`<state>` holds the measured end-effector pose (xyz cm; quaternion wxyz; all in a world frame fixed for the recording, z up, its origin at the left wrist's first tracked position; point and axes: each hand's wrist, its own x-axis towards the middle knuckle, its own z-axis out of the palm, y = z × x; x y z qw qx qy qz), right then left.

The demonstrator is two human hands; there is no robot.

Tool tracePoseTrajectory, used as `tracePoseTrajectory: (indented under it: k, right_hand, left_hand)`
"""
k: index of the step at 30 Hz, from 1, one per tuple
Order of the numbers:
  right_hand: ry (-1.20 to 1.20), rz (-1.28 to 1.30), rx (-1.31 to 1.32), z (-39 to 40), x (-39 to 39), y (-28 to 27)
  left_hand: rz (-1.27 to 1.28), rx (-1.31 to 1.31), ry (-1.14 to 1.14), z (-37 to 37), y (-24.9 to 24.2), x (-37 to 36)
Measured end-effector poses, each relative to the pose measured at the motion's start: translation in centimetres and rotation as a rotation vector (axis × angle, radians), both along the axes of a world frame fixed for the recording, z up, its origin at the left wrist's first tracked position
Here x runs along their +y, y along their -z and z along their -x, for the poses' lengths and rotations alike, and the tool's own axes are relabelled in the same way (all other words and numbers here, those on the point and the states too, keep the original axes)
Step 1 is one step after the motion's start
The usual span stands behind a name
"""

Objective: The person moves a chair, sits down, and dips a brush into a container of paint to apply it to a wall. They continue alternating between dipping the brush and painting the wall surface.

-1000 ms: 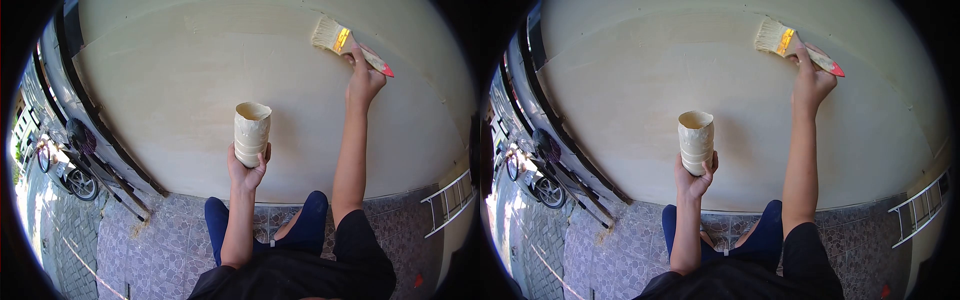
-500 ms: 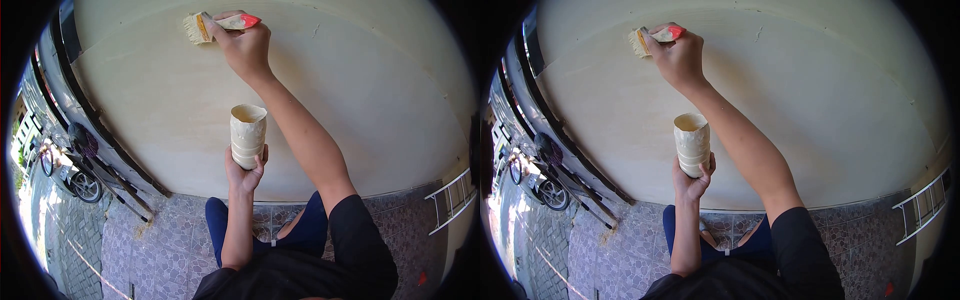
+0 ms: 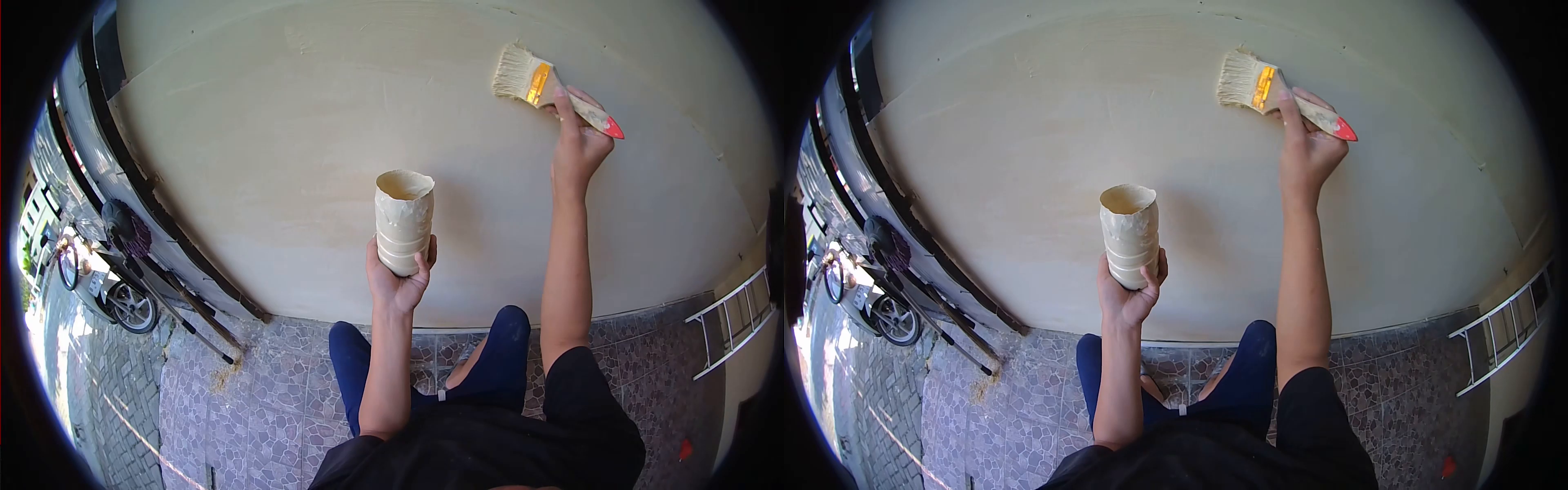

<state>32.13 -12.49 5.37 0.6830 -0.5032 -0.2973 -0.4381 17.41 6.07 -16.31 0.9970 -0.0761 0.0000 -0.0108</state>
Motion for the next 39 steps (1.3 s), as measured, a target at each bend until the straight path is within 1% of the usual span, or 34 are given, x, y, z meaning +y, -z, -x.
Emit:
tracePoseTrajectory:
  k: [5,7,10,11,13,15,17,21,25,28,30,31,33,35,37,39]
  right_hand:
    - [0.144,-0.148,0.024,-0.5,-4.7,0.3]
    - [0.144,-0.183,0.02,0.6,-5.5,-0.3]
    - [0.431,-0.202,-0.07,1.6,-6.7,-1.7]
    - [0.437,-0.203,-0.068,1.3,-6.7,-2.3]
    - [0.941,0.019,-0.265,1.0,-5.3,-3.8]
    - [1.198,0.193,-0.327,0.4,-2.9,-5.0]
    - [1.234,0.307,-0.33,0.4,1.3,-5.6]
    - [1.135,0.389,-0.426,0.8,9.9,-5.0]
    - [1.018,0.374,-0.495,2.7,17.4,-4.4]
    - [0.987,0.397,-0.548,4.1,21.9,-4.1]
    - [0.963,0.474,-0.55,5.5,24.3,-3.7]
    - [0.959,0.47,-0.55,5.9,25.6,-3.5]
    - [0.869,0.526,-0.594,6.8,27.9,-3.1]
    - [0.819,0.56,-0.614,7.6,30.0,-2.8]
    - [0.77,0.59,-0.634,8.5,31.7,-2.7]
    - [0.618,0.63,-0.648,9.6,32.6,-2.8]
  left_hand:
    - [0.005,-0.002,0.033,-0.1,0.2,0.0]
    - [-0.005,-0.005,0.027,0.0,0.2,0.1]
    - [-0.003,-0.007,0.026,0.0,0.2,0.3]
    - [0.009,-0.005,0.034,-0.1,0.3,0.2]
    - [0.003,-0.001,0.036,0.0,0.1,0.2]
    - [-0.005,-0.003,0.042,0.0,0.1,0.1]
    - [0.019,-0.018,0.052,-0.2,0.4,0.3]
    - [0.018,0.001,0.062,-0.3,0.8,0.4]
    - [0.037,0.006,0.054,-0.1,1.3,0.5]
    - [0.037,-0.004,0.029,0.7,1.2,0.8]
    - [0.03,-0.011,0.009,1.2,1.2,1.1]
    - [0.015,-0.015,-0.018,1.5,1.1,1.4]
    - [-0.003,-0.02,-0.052,2.0,0.9,1.7]
    - [-0.034,0.056,-0.145,2.6,0.5,1.8]
    - [-0.042,0.033,-0.152,3.4,0.1,2.3]
    - [-0.056,0.007,-0.158,3.8,-0.1,2.7]
